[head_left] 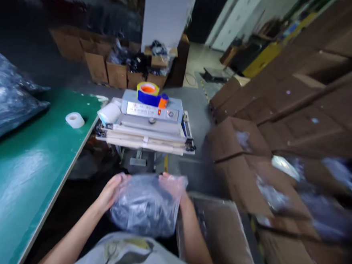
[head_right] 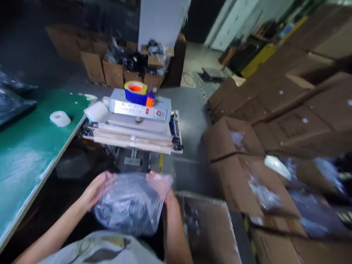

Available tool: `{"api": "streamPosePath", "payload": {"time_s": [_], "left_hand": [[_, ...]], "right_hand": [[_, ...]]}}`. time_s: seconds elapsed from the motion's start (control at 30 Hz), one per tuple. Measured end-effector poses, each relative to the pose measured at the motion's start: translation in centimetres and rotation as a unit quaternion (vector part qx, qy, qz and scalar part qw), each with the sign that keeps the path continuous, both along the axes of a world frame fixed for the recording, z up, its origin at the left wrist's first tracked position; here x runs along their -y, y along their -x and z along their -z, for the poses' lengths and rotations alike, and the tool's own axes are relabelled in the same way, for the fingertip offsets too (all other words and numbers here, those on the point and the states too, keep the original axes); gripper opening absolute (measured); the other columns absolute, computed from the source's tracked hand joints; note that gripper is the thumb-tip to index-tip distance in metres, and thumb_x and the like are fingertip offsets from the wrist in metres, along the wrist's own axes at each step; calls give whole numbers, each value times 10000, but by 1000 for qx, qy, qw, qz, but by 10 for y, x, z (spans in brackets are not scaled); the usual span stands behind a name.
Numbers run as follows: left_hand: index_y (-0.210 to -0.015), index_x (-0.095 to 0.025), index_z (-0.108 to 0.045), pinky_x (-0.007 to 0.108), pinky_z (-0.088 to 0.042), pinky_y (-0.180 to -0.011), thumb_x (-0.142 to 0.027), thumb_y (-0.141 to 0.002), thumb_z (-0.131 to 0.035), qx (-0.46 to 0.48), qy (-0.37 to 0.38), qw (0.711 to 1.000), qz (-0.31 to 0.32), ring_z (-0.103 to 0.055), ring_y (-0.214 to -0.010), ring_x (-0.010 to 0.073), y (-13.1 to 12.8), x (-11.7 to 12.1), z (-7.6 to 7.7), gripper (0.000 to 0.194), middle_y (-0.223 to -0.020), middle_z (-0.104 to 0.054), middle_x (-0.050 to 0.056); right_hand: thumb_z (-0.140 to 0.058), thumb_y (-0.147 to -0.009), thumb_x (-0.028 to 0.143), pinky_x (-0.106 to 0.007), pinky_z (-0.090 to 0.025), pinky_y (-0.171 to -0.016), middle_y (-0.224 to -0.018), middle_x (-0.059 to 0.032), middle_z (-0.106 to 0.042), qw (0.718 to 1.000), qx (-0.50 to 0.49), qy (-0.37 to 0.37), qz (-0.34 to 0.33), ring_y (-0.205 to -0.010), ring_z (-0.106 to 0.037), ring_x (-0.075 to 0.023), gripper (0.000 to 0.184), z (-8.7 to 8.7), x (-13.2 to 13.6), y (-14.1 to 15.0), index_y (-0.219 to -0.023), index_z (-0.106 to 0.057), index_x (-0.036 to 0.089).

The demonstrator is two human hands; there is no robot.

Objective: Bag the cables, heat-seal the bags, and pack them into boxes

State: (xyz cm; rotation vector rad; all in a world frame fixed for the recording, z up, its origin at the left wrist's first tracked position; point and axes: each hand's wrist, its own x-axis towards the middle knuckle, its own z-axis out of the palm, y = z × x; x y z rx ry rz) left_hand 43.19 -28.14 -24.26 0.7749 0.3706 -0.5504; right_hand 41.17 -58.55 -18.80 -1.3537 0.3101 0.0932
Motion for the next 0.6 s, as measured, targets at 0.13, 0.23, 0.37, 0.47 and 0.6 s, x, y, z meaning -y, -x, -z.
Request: {"api": "streamPosePath", "payload": {"time_s": [0.13, 0.23, 0.37, 0.47, 0.6], "left_hand": [[-935, -198, -757, 463, -561, -1047, -497, -598, -982, 8, 10, 999, -36, -690, -1159, 295, -1, -17, 8, 503, -1078, -772, 76], [-1000, -190, -771, 445, -580, -1033, -543, -629, -955, 28, 5, 999, -37, -683, -1181, 304, -3, -31, 12, 545, -1104, -771, 99], [-1009, -176, -773, 415, -612, -979, -611, -676, -903, 40, -17, 997, -59, -696, -1152, 298, -1, -52, 5, 563, -1125, -767, 124], [-927, -177, -762, 356, -640, -867, -594, -690, -900, 54, -49, 991, -115, -731, -1006, 245, 2, -67, -5, 498, -1046, -773, 89], [-850, -156, -744, 224, -576, -618, -585, -757, -855, 104, -125, 970, -183, -663, -666, 129, 1, -85, -21, 453, -789, -719, 24]], "right_hand": [[-733, -387, 972, -482, -538, -937, -1144, -163, -748, 992, -55, -93, 70, -1132, -676, -353, 1052, 4, -9, 75, -1127, -729, 224], [-943, -483, 603, -326, -551, -820, -966, -39, -765, 988, -27, -34, 145, -888, -700, -218, 787, -3, -35, 82, -1143, -716, 238], [-872, -606, 412, -234, -470, -582, -677, 38, -662, 981, -24, -15, 192, -561, -541, -104, 378, -10, -67, 76, -882, -734, 194], [-859, -592, 423, -236, -446, -529, -645, 33, -647, 979, -15, -25, 203, -530, -523, -106, 320, -12, -73, 87, -747, -693, 198], [-858, -630, 524, -253, -486, -602, -668, 10, -673, 986, 41, 34, 161, -589, -575, -125, 371, -22, -61, 86, -734, -702, 203]]}}
